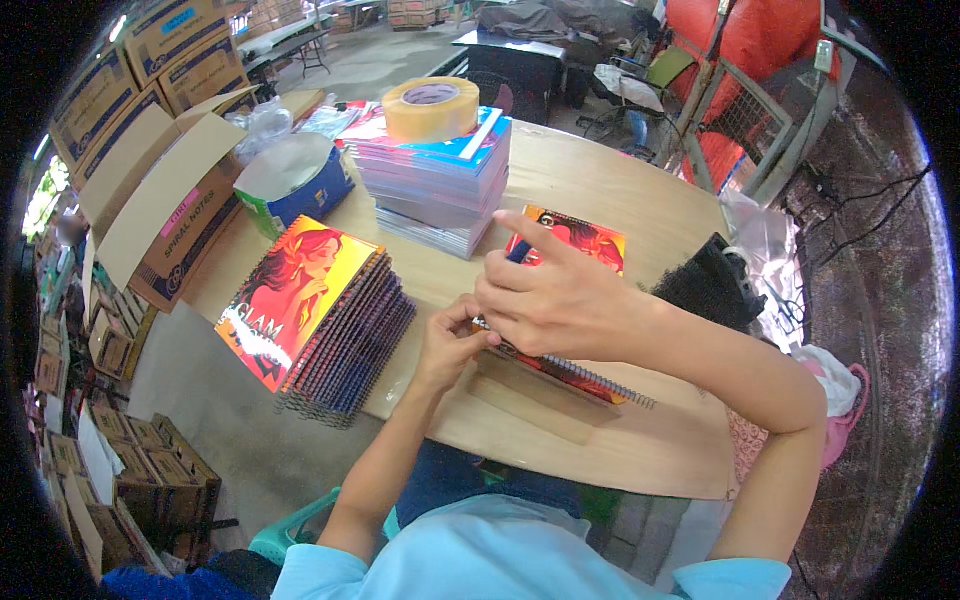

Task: The person assembles spiral notebooks by inserting metal coils into the spine holes. They use a green sanding block to smooth the edges of the inserted coils and a blue pen to mark or adjust the binding. The finished notebooks are stacked on the table.

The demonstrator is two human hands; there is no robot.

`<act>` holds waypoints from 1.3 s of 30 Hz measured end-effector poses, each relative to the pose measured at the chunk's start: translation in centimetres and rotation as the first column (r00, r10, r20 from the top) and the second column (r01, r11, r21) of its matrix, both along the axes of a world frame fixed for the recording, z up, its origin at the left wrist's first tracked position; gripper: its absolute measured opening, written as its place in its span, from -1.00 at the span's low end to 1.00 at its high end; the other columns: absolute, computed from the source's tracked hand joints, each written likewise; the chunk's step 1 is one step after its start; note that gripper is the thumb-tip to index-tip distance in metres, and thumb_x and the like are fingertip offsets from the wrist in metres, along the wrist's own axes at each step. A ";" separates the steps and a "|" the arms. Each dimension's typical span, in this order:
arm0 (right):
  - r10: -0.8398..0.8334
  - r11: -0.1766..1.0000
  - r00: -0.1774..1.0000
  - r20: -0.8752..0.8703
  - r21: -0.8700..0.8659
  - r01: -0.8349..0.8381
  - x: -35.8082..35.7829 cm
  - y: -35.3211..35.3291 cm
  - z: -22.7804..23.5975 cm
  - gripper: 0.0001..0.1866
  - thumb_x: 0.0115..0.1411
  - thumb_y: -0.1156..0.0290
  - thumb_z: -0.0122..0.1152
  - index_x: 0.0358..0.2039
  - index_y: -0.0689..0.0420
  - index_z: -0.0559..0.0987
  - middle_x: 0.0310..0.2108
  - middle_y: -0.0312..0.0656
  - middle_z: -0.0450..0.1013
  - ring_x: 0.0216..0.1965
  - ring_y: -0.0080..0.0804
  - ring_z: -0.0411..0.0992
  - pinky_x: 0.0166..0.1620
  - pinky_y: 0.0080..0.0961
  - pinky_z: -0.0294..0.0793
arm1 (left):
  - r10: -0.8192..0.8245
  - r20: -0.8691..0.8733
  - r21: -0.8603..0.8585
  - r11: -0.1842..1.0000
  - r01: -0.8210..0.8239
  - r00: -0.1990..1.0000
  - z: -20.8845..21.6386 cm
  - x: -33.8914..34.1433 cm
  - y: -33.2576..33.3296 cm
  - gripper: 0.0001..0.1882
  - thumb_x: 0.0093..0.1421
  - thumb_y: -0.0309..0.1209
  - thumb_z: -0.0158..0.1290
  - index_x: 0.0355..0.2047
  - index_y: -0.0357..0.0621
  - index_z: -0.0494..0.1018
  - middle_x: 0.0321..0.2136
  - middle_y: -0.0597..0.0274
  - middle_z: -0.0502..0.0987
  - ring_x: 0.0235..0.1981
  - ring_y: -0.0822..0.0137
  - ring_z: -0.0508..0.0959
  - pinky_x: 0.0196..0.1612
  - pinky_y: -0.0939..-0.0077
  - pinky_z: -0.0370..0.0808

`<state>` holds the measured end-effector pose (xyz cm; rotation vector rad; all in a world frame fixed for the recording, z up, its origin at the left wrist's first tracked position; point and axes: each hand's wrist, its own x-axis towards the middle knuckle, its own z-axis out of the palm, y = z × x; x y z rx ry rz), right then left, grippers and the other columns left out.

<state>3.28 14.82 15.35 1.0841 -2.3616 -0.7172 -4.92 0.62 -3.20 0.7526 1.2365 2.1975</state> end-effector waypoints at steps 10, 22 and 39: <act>-0.286 0.703 0.740 0.609 -0.391 0.594 1.0 0.7 -3.6 -0.75 0.08 0.25 0.27 -0.41 0.21 0.62 -0.46 -0.20 0.49 -0.38 -0.32 0.48 -0.23 -0.33 0.49 | 0.125 -0.074 0.013 0.992 -0.124 0.989 -1.2 0.5 0.3 -0.75 -0.08 -0.64 0.31 -0.37 -0.29 0.51 -0.23 0.24 0.45 -0.24 0.45 0.48 -0.16 0.56 0.46; -0.603 -0.236 0.467 0.647 -0.704 0.670 16.3 13.2 -22.0 -0.69 0.05 0.34 0.34 -0.23 0.25 0.60 -0.34 -0.10 0.49 -0.27 -0.28 0.46 -0.13 -0.41 0.42 | 0.437 -0.519 -0.081 0.831 -0.551 0.735 1.0 3.9 0.3 -0.85 0.20 -0.46 0.06 -0.24 -0.24 0.45 -0.21 0.04 0.47 -0.12 0.11 0.41 -0.04 0.32 0.32; -0.754 -0.018 0.499 0.427 -0.773 0.635 17.6 9.9 -23.5 -0.61 0.00 0.46 0.31 -0.10 0.19 0.58 0.03 0.02 0.32 0.06 -0.03 0.29 0.16 -0.23 0.25 | -0.529 -0.842 -0.435 0.552 -0.712 0.104 13.0 -15.4 -10.2 -0.81 0.34 -0.26 -0.19 -0.26 -0.09 0.30 -0.28 0.10 0.42 -0.13 0.09 0.45 -0.15 0.02 0.29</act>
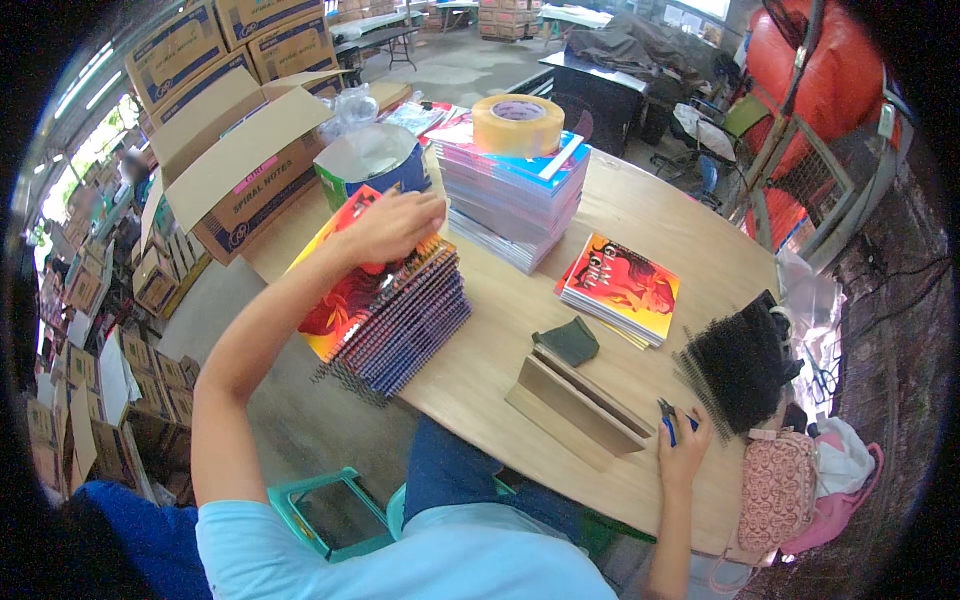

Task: The person assembles spiral notebooks by inserting metal coils into the spine holes. They use a green sanding block to smooth the edges of the inserted coils and a blue pen to mark or adjust the binding. The finished notebooks are stacked on the table.

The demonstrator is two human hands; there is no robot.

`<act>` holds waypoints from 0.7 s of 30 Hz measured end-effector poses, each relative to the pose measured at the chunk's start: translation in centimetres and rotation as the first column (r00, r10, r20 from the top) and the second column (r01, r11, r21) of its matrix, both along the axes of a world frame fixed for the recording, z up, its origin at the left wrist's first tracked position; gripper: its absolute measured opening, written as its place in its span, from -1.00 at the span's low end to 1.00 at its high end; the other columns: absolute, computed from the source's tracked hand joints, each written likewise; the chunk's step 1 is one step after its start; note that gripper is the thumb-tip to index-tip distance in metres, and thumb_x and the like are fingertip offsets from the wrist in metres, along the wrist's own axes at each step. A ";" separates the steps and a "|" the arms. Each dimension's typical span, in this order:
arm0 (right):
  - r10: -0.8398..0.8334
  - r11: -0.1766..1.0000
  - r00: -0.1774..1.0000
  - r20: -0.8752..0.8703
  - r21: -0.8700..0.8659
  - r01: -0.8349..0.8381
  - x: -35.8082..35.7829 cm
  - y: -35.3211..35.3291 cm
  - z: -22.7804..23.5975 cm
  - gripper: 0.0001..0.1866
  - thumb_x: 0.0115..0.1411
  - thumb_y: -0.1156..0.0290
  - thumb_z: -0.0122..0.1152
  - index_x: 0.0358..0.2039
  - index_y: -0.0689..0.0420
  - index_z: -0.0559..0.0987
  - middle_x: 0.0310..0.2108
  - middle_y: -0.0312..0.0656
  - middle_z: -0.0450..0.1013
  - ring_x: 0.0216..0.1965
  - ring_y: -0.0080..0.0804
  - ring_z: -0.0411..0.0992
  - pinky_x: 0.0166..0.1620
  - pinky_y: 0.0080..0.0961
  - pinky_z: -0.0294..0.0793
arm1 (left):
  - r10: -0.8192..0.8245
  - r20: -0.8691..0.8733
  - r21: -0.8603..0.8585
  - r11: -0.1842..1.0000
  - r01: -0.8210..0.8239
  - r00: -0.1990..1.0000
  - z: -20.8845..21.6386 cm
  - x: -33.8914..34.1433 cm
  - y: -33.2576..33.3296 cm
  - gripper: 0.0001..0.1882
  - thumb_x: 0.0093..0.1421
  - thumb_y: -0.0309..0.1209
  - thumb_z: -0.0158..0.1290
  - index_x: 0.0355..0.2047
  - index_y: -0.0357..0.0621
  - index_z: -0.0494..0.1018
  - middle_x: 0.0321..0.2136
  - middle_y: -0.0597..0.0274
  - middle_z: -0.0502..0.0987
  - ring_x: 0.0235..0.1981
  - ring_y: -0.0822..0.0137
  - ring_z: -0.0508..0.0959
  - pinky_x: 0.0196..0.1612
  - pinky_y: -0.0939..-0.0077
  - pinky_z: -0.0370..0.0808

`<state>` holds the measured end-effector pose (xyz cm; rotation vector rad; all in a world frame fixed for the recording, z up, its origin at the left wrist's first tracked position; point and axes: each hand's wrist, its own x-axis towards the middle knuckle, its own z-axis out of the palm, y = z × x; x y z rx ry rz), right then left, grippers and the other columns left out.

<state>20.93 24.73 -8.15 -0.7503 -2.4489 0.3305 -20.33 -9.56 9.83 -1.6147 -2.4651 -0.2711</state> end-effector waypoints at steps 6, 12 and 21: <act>-0.004 0.988 0.985 -0.172 -0.151 -0.023 -0.3 0.3 1.3 -0.57 0.03 0.36 0.33 -0.06 0.21 0.56 0.02 0.05 0.35 0.07 -0.01 0.32 0.16 -0.17 0.25 | -0.033 0.004 0.007 0.999 0.033 0.999 -1.1 0.7 0.6 -0.79 0.31 -0.25 -0.12 -0.16 -0.08 0.35 -0.15 0.11 0.35 -0.05 0.07 0.35 -0.05 0.04 0.30; 0.314 0.888 0.914 -0.257 -0.260 -0.379 -1.7 -6.3 7.8 -0.49 -0.01 0.36 0.40 -0.01 0.20 0.52 -0.02 0.05 0.43 0.04 -0.07 0.38 0.09 -0.23 0.33 | -0.161 0.045 0.503 0.856 0.117 0.986 6.3 13.2 0.6 -0.63 0.17 -0.32 0.10 -0.02 -0.11 0.38 -0.03 0.05 0.42 0.02 0.01 0.40 0.10 0.22 0.34; 0.385 0.900 0.916 -0.117 -0.175 -0.400 -2.0 -5.4 7.5 -0.52 -0.09 0.43 0.45 -0.11 0.20 0.54 -0.23 0.00 0.53 -0.22 -0.09 0.52 -0.15 -0.34 0.49 | 0.260 0.635 0.147 0.884 -0.444 0.728 -12.4 5.6 23.0 -0.49 0.01 -0.11 0.26 -0.25 -0.37 0.51 -0.28 -0.28 0.54 -0.13 -0.21 0.53 -0.04 0.08 0.47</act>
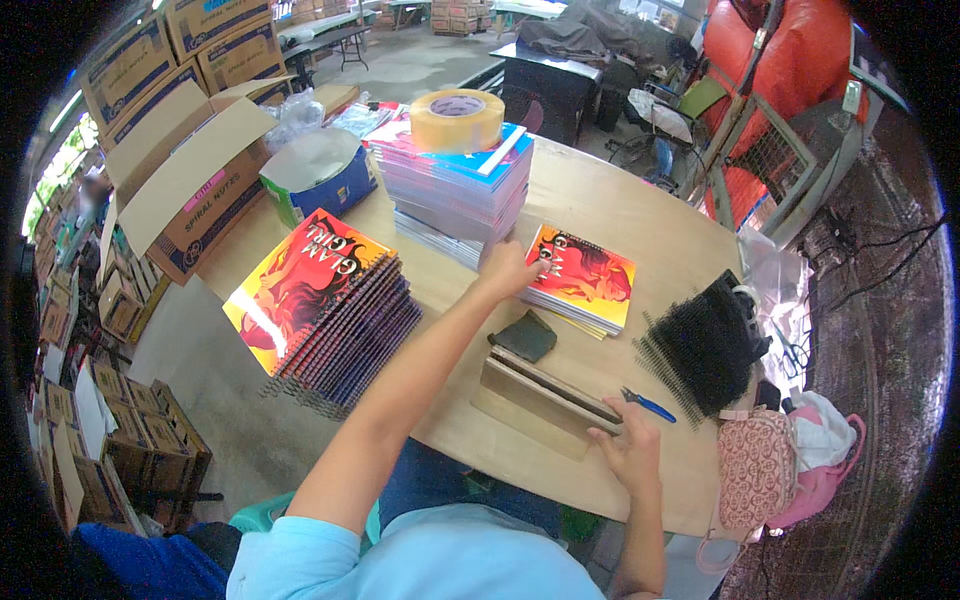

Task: The person assembles spiral notebooks by inserting metal coils into the spine holes. They use a green sanding block to smooth the edges of the inserted coils and a blue pen to mark or adjust the binding. The finished notebooks are stacked on the table.

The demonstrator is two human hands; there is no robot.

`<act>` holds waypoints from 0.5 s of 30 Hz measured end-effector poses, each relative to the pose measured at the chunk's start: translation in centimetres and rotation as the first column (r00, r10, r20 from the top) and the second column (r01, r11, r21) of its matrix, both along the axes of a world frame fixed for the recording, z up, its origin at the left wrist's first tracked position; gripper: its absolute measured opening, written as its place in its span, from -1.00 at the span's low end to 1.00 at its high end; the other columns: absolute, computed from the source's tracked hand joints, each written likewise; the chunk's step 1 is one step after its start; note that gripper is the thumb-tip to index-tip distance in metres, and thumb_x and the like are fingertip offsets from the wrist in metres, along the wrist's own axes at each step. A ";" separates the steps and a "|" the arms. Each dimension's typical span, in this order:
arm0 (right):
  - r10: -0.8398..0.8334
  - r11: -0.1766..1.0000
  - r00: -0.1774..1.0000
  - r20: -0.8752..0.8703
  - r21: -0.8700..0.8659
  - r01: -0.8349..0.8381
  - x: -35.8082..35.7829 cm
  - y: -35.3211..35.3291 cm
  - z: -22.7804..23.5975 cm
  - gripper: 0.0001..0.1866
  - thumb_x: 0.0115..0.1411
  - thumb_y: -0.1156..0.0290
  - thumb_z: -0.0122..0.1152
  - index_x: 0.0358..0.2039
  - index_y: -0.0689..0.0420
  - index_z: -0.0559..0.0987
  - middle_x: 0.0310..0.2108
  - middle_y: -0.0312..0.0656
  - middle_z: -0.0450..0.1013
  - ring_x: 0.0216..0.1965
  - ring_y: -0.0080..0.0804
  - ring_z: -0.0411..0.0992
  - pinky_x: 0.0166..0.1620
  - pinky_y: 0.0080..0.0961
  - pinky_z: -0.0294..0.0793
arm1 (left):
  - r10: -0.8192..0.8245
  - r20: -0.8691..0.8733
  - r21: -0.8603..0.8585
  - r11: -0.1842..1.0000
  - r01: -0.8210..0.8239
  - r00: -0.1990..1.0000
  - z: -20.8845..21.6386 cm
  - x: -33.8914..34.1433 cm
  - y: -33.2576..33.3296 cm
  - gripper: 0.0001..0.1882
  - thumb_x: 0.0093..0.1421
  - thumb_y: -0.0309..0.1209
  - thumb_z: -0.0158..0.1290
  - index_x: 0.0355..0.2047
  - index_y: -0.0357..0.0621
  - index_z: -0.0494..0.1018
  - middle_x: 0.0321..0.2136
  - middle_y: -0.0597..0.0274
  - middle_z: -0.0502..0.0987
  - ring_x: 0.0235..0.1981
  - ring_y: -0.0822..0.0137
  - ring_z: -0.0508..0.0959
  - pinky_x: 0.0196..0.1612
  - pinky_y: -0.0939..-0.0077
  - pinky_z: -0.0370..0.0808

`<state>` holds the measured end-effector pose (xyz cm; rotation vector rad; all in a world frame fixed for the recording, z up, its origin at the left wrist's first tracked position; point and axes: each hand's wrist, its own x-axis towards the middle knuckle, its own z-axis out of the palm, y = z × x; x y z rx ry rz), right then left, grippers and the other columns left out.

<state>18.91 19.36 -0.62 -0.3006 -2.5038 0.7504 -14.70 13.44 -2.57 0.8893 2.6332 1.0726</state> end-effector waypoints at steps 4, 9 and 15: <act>-0.019 1.000 1.000 -0.017 -0.003 0.019 0.3 -0.2 -0.2 -0.51 -0.10 0.41 0.46 -0.10 0.20 0.55 -0.25 0.00 0.53 -0.21 -0.08 0.52 -0.14 -0.36 0.48 | 0.060 -0.047 -0.090 0.994 -0.064 0.997 -3.2 -2.2 1.2 -0.53 -0.03 -0.18 0.31 -0.21 -0.30 0.53 -0.23 -0.24 0.56 -0.15 -0.15 0.58 -0.07 0.12 0.53; -0.057 0.953 0.996 -0.072 -0.301 0.033 -0.7 2.3 0.8 -0.26 -0.09 0.46 0.43 0.16 0.17 0.37 0.05 -0.04 0.42 0.04 -0.15 0.42 0.05 -0.30 0.42 | 0.111 -0.173 0.176 0.981 -0.080 0.979 -1.3 -0.2 0.1 -0.75 -0.02 -0.45 0.26 -0.37 -0.26 0.45 -0.30 -0.14 0.58 -0.25 -0.07 0.60 -0.18 0.09 0.52; -0.093 0.799 0.820 -0.565 -0.534 -0.277 -6.9 2.5 5.7 -0.24 0.01 0.65 0.31 0.24 0.15 0.25 0.12 -0.03 0.34 0.11 -0.35 0.34 0.16 -0.35 0.33 | -0.294 0.090 0.784 0.610 0.114 0.952 7.2 8.3 -9.4 -0.73 0.11 -0.71 0.07 -0.17 -0.29 0.34 -0.25 0.13 0.55 -0.20 0.38 0.56 -0.12 0.41 0.48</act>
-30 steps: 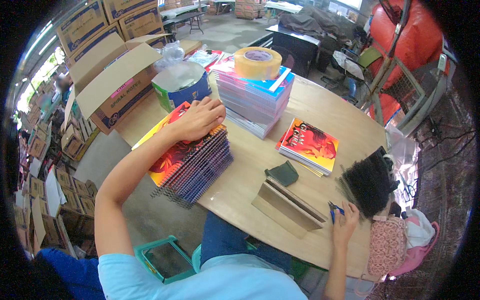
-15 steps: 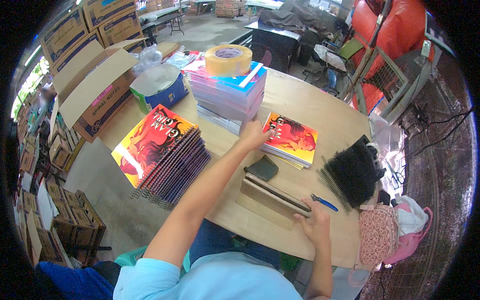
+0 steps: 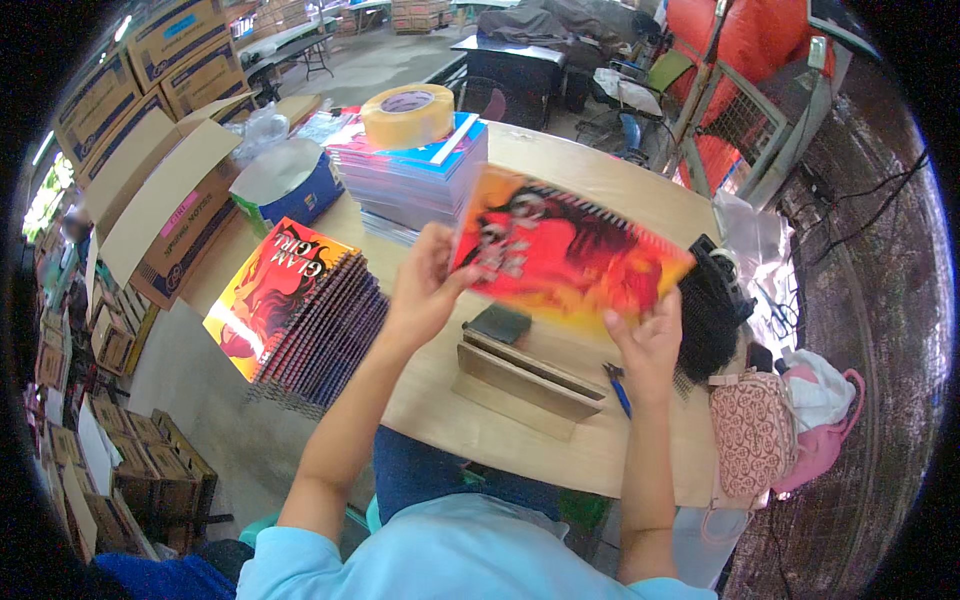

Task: The person assembles spiral notebooks by inserting metal coils into the spine holes. They use a green sanding block to smooth the edges of the inserted coils and a blue pen to mark or adjust the binding. The finished notebooks are stacked on the table.

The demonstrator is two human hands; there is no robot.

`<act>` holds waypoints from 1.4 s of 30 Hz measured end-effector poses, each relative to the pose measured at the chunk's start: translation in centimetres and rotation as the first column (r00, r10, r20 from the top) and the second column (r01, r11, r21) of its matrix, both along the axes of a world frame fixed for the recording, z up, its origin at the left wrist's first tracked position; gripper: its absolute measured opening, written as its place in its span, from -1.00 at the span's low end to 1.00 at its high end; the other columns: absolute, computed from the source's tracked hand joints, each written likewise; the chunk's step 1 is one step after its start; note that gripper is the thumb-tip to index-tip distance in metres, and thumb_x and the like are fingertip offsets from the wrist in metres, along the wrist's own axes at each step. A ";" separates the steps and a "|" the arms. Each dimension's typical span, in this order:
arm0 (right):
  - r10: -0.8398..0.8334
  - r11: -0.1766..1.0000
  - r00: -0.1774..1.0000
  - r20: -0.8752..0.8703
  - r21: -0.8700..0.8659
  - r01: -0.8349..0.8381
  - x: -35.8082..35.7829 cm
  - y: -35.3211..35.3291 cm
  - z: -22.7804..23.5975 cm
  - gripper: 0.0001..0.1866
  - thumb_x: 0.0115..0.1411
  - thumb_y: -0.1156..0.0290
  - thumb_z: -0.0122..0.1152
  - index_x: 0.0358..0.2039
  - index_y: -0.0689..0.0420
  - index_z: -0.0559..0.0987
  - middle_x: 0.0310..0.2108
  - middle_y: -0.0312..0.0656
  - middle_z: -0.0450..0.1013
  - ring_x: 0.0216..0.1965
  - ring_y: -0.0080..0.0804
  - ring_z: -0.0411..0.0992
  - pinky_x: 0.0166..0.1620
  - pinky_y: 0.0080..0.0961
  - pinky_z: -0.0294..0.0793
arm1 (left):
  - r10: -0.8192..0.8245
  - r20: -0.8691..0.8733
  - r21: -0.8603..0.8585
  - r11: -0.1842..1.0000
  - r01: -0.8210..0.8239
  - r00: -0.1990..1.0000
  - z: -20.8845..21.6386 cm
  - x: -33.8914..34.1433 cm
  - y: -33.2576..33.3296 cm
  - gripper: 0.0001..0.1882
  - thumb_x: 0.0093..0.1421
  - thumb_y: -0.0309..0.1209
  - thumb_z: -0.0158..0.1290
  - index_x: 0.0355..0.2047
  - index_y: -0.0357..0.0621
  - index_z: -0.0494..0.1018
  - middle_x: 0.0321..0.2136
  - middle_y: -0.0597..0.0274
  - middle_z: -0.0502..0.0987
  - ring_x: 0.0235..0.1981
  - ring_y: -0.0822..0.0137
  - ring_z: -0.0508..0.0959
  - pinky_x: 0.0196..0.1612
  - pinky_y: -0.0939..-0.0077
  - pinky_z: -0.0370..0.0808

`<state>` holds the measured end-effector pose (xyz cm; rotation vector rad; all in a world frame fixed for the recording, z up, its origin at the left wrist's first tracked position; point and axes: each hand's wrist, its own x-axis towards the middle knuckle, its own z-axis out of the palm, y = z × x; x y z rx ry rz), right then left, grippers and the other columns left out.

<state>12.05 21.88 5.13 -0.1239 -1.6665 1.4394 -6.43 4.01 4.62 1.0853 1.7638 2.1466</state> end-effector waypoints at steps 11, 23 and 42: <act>-0.113 0.976 0.882 0.458 0.218 0.012 -3.0 -7.7 -2.1 -0.71 0.04 0.54 0.37 -0.19 0.27 0.59 -0.30 -0.14 0.57 -0.24 -0.45 0.51 -0.18 -0.50 0.51 | 0.046 0.157 -0.118 0.993 -0.027 0.987 -11.1 -0.8 -6.6 -0.50 0.20 -0.66 -0.01 0.16 -0.28 0.19 -0.06 0.14 0.48 -0.03 0.32 0.48 0.09 0.45 0.37; 0.333 0.920 0.884 0.329 -0.317 -0.230 6.7 1.2 -11.0 -0.42 0.26 0.05 0.13 0.13 0.22 0.38 0.20 -0.07 0.23 0.18 -0.23 0.23 0.24 -0.22 0.15 | 0.084 -0.208 -0.113 0.988 -0.109 0.974 -11.3 6.8 -4.2 -0.16 0.30 0.01 -0.12 0.37 -0.25 -0.16 0.34 -0.14 -0.01 0.40 0.04 -0.09 0.38 0.18 -0.17; 0.038 0.881 0.902 0.431 0.411 -0.234 7.9 3.0 -1.4 -0.82 -0.04 0.58 0.34 -0.35 0.22 0.63 -0.39 -0.15 0.55 -0.33 -0.35 0.51 -0.24 -0.49 0.47 | -0.139 -0.735 -0.270 0.958 -0.098 0.664 -1.8 11.6 3.9 -0.89 0.04 -0.41 0.19 -0.39 -0.02 0.50 -0.52 0.32 0.44 -0.43 0.26 0.51 -0.34 0.33 0.37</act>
